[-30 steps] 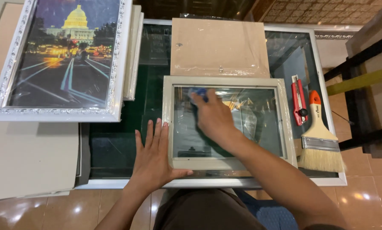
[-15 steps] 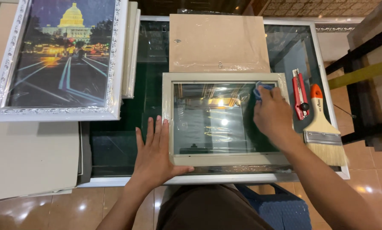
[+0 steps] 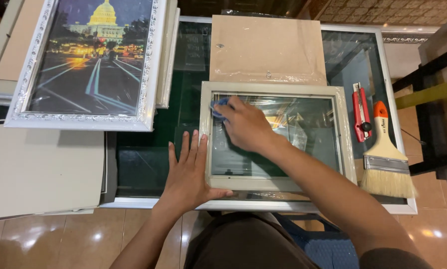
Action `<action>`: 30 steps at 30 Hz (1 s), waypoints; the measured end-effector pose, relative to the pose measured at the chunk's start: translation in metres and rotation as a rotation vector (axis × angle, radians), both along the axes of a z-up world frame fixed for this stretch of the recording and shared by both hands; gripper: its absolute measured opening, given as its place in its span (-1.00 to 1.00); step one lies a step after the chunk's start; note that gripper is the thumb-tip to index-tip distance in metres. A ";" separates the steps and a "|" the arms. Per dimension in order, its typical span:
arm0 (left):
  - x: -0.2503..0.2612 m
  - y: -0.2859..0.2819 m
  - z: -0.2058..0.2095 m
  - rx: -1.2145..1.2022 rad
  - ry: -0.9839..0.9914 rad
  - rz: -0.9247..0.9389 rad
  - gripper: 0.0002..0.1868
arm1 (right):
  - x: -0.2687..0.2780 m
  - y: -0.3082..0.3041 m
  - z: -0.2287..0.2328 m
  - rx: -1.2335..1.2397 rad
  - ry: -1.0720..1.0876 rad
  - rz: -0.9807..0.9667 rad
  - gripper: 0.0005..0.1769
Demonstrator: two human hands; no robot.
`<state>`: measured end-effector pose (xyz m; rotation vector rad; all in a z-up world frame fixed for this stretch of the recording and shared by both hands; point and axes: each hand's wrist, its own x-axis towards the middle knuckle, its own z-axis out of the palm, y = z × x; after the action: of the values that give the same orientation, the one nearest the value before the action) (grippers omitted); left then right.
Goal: Cleaning the glass of a picture frame using a cloth.
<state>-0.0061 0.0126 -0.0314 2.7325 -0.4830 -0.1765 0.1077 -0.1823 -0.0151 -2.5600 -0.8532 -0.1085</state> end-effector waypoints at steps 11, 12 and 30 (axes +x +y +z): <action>0.004 -0.006 0.013 0.045 0.078 0.029 0.66 | -0.090 -0.110 0.035 0.292 0.472 -0.388 -0.45; 0.004 -0.007 0.018 0.082 0.157 0.045 0.67 | -0.091 -0.129 0.041 0.238 0.457 -0.614 -0.45; 0.001 -0.004 0.008 0.008 0.027 0.021 0.68 | -0.069 -0.062 0.010 0.443 0.399 -0.217 -0.45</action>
<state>-0.0048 0.0089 -0.0230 2.7385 -0.4467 -0.2103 0.0386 -0.2443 -0.0055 -2.1408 -0.3507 0.1323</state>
